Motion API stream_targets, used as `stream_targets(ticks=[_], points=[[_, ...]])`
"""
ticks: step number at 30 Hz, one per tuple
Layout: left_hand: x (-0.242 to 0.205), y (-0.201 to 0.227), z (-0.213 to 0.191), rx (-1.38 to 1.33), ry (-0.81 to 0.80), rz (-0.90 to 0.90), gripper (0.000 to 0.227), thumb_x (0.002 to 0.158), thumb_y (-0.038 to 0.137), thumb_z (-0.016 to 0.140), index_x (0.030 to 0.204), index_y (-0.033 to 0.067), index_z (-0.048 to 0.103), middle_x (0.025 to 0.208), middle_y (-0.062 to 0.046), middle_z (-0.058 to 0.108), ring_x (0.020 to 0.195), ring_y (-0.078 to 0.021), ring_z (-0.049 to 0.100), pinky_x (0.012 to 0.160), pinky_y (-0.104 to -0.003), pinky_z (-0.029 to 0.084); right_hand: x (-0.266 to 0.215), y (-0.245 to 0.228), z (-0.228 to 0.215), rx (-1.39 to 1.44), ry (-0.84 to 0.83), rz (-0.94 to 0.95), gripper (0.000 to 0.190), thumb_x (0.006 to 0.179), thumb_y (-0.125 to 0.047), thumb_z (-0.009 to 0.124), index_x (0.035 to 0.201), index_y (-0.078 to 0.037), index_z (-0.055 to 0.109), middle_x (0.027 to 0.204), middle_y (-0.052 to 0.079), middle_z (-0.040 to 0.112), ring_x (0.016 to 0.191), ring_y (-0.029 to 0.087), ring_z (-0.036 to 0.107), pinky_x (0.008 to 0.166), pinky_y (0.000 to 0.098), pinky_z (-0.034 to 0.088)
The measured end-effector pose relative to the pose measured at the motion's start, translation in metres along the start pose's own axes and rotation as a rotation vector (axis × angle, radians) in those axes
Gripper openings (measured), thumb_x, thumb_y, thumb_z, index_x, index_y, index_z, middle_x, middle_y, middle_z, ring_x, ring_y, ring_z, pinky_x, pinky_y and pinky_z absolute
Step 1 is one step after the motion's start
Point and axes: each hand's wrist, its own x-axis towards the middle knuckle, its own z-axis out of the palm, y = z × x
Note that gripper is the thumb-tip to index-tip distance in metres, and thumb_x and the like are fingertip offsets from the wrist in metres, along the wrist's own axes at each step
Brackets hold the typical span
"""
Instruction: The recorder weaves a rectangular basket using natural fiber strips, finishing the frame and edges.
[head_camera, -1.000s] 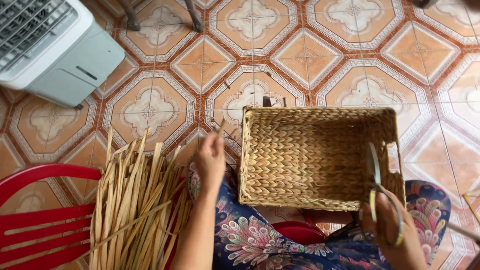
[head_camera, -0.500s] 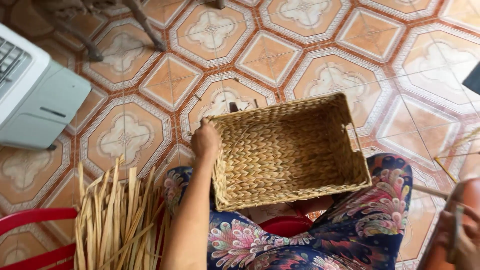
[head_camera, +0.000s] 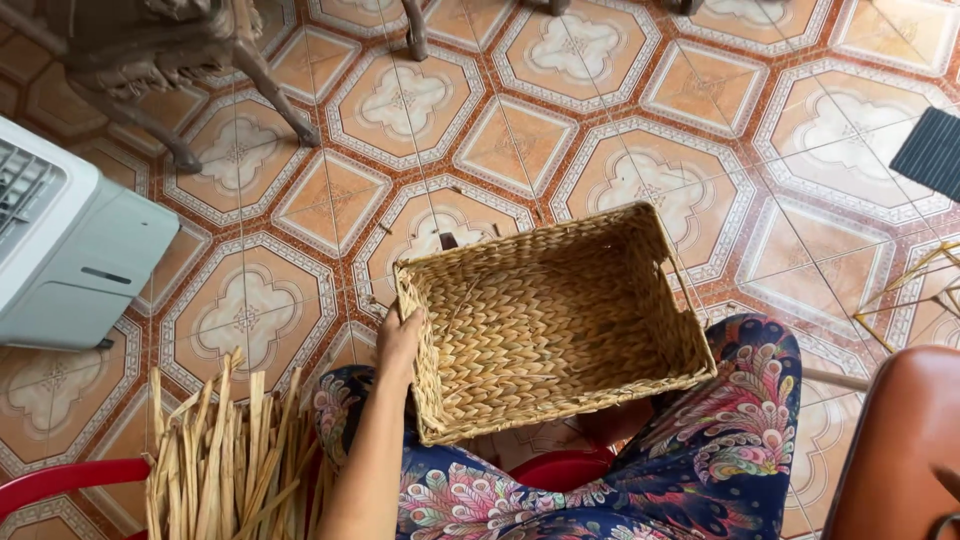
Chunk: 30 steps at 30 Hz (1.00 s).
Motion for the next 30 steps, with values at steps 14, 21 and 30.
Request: stream_targets(ticks=[14,21,30], points=[[-0.135,0.106,-0.045,-0.311,-0.060,0.803,0.052,0.097,0.025,0.063,0.144,0.0043,0.054,0.137,-0.012,0.066,0.122,-0.0245,0.067,0.104,-0.038,0.057,0.152,-0.203,0.263,0.399,-0.077,0.348,0.086,0.097,-0.073,0.031,0.159,-0.014,0.037,0.150,0.027,0.053,0.136,0.042,0.052,0.110,0.0521,0.040],[-0.139,0.078,-0.099,-0.371,-0.415,0.929,0.079,0.097,0.049,0.062,0.157,0.0019,0.040,0.155,-0.014,0.051,0.142,-0.0279,0.049,0.122,-0.040,0.035,0.084,-0.244,0.230,0.920,-0.286,-0.009,0.093,0.094,-0.079,0.025,0.163,-0.017,0.036,0.162,0.006,0.047,0.144,0.026,0.048,0.116,0.0486,0.037],[-0.125,0.039,-0.053,-0.968,-0.632,0.443,0.095,0.098,0.074,0.028,0.161,0.0044,0.026,0.160,-0.020,0.041,0.144,-0.0348,0.041,0.118,-0.055,0.036,0.066,-0.199,0.216,0.860,-0.396,0.084,0.087,0.099,-0.066,0.038,0.160,-0.004,0.034,0.155,0.022,0.045,0.134,0.035,0.047,0.108,0.0505,0.037]])
